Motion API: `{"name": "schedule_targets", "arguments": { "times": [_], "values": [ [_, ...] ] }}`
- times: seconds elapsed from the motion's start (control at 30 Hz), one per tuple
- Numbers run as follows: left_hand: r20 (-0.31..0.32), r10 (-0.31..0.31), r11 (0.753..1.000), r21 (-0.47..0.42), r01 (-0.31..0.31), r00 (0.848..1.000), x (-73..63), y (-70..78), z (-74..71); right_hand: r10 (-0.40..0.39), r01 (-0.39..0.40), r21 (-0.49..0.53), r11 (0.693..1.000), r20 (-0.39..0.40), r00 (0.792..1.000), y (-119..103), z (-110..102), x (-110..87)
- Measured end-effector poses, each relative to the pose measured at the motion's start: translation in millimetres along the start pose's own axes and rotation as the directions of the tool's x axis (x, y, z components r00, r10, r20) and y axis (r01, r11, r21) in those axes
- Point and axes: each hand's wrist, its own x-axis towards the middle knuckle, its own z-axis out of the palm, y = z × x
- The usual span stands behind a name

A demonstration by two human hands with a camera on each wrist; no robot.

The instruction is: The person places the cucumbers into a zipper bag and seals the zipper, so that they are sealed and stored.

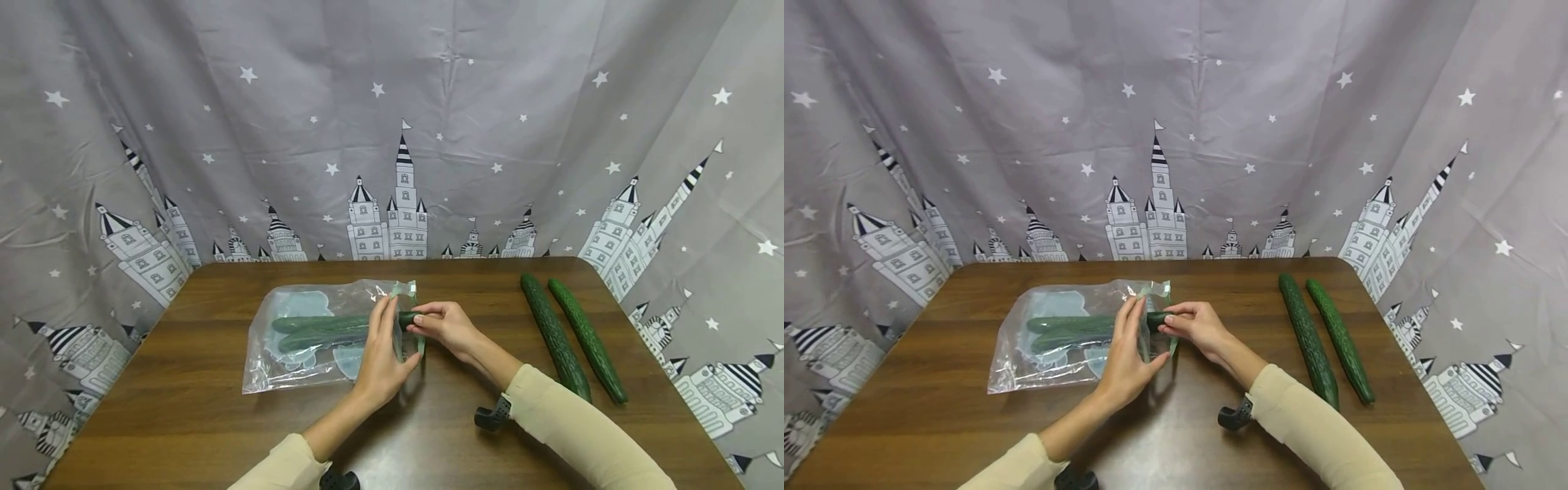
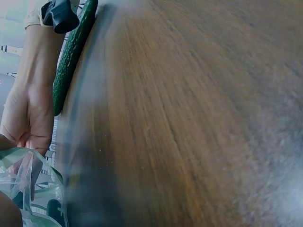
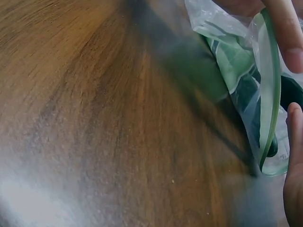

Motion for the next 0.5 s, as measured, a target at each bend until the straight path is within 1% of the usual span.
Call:
{"name": "schedule_targets", "arguments": {
  "times": [0.07, 0.1, 0.17, 0.2, 0.23, 0.27, 0.3, 0.37, 0.4, 0.43, 0.5],
  "values": [
    [0.010, 0.002, 1.000, -0.016, -0.002, 1.000, -1.4, -1.1, -0.2, 0.013, -0.013, -0.020, 1.000, 0.015, 1.000, 0.8, -0.8, 1.5],
    [0.013, 0.008, 1.000, -0.024, -0.008, 1.000, -2.2, -1.9, -0.3, 0.016, -0.015, -0.048, 0.999, 0.021, 1.000, 1.2, -1.8, 2.4],
    [0.014, 0.016, 0.999, -0.038, -0.015, 1.000, -3.4, -2.9, -0.4, 0.008, -0.003, -0.156, 0.988, 0.030, 1.000, 1.0, -3.3, 3.7],
    [0.013, 0.020, 0.999, -0.043, -0.020, 1.000, -3.8, -3.0, -0.4, -0.010, 0.020, -0.242, 0.970, 0.039, 0.999, 0.9, -4.0, 4.3],
    [0.014, 0.025, 0.998, -0.051, -0.025, 1.000, -4.0, -3.1, -0.2, -0.039, 0.056, -0.347, 0.936, 0.055, 0.998, 1.1, -4.9, 5.3],
    [0.017, 0.029, 0.998, -0.057, -0.028, 0.999, -4.3, -3.2, 0.1, -0.067, 0.092, -0.446, 0.890, 0.070, 0.995, 1.2, -5.4, 6.0],
    [0.020, 0.036, 0.998, -0.060, -0.034, 0.999, -4.4, -3.3, 0.6, -0.095, 0.126, -0.532, 0.837, 0.085, 0.992, 1.4, -5.9, 6.8],
    [0.031, 0.042, 0.997, -0.065, -0.040, 0.999, -4.7, -3.0, 1.6, -0.154, 0.201, -0.667, 0.717, 0.130, 0.979, 1.9, -5.7, 8.3],
    [0.035, 0.045, 0.997, -0.068, -0.043, 0.998, -5.0, -3.2, 2.2, -0.181, 0.236, -0.712, 0.662, 0.153, 0.971, 2.4, -5.6, 9.2],
    [0.037, 0.047, 0.997, -0.070, -0.044, 0.998, -5.3, -3.6, 2.7, -0.197, 0.261, -0.743, 0.617, 0.175, 0.965, 2.9, -5.4, 10.0],
    [0.033, 0.047, 0.997, -0.061, -0.044, 0.998, -6.2, -4.5, 3.5, -0.199, 0.291, -0.779, 0.555, 0.215, 0.956, 4.2, -5.5, 10.9]
  ]
}}
